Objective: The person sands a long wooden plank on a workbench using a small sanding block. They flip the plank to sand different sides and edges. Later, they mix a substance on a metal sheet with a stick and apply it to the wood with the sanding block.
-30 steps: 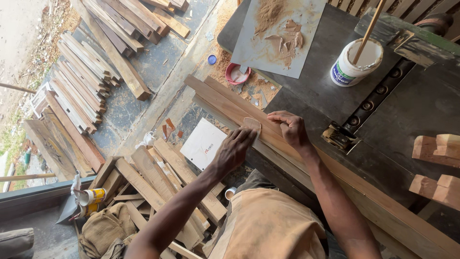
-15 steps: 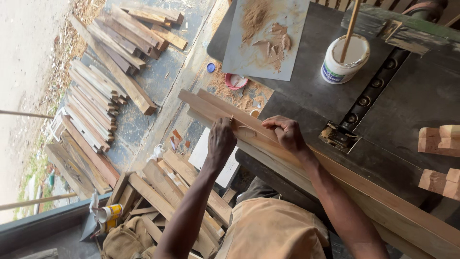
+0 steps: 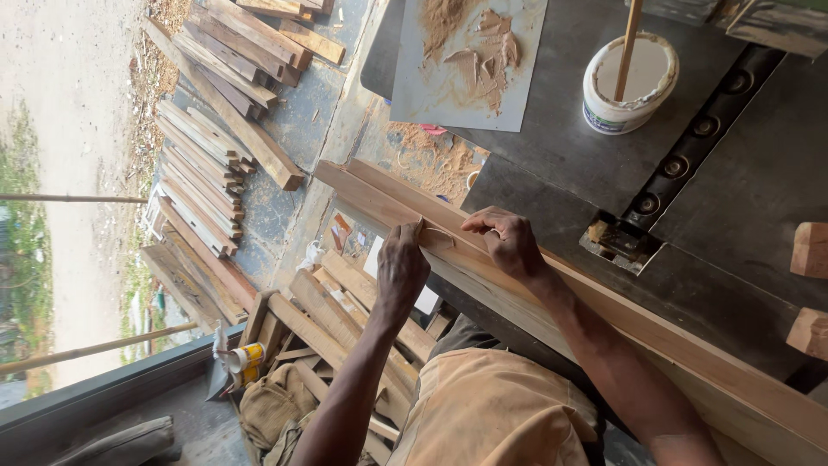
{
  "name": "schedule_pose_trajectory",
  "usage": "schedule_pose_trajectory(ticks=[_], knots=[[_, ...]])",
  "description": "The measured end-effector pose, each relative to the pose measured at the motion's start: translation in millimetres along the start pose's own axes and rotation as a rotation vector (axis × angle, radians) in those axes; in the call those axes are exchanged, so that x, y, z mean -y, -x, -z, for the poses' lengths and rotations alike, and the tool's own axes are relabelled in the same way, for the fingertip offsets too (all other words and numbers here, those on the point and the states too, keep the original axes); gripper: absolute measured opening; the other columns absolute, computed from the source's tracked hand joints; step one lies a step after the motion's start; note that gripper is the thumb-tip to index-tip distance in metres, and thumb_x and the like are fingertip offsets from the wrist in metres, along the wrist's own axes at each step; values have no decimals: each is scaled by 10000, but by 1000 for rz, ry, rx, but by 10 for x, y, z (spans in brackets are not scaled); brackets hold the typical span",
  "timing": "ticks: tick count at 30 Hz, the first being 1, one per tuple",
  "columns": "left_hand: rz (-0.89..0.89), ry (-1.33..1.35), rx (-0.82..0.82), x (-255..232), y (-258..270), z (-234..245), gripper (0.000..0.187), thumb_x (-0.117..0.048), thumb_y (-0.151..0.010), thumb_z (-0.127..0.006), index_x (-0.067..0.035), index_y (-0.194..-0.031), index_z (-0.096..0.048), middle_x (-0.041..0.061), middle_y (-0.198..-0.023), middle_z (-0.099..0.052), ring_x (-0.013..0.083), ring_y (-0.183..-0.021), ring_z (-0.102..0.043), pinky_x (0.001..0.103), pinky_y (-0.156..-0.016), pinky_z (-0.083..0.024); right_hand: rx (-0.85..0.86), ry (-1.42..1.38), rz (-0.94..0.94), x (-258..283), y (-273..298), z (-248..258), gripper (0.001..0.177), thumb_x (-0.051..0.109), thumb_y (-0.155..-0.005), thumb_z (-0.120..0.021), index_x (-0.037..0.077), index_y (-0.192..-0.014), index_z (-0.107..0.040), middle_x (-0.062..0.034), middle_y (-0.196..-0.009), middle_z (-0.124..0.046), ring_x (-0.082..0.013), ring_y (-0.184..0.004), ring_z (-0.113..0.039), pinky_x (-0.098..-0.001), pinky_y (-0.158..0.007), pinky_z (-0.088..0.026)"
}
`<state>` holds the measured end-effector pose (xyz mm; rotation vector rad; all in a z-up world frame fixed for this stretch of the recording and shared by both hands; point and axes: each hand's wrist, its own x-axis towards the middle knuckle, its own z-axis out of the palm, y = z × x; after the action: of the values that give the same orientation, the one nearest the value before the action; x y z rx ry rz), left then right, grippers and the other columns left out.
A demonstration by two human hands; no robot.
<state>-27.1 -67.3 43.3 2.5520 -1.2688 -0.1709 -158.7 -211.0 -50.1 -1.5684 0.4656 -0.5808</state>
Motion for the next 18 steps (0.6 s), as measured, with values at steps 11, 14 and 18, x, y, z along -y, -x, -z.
schedule_pose_trajectory(ticks=[11,14,18], knots=[[75,11,55,-268,118,-55,253,75,-905,-527,33,-1121,-653,211,-987,-667,383,-901,-669,486,-805,-536,-53,-112,-168,-46,-13,-18,341,-61,-832,-464,14,-947,-777,-108,-947,-782,-167,-852,-734,-290,-810,-592],[79,32,58,-349,130,-37,329,91,-874,-527,26,-1165,-666,215,-972,-661,390,-903,-663,491,-812,-532,-64,-186,-187,-44,-4,9,364,-68,-810,-450,6,-942,-780,-109,-923,-777,-161,-824,-709,-276,-795,-579],[49,44,53,-416,141,-26,386,112,-858,-515,16,-1200,-668,209,-966,-664,369,-909,-667,477,-835,-539,-73,-249,-235,-67,-30,7,360,-63,-832,-450,3,-957,-781,-104,-903,-771,-136,-815,-694,-258,-790,-576]])
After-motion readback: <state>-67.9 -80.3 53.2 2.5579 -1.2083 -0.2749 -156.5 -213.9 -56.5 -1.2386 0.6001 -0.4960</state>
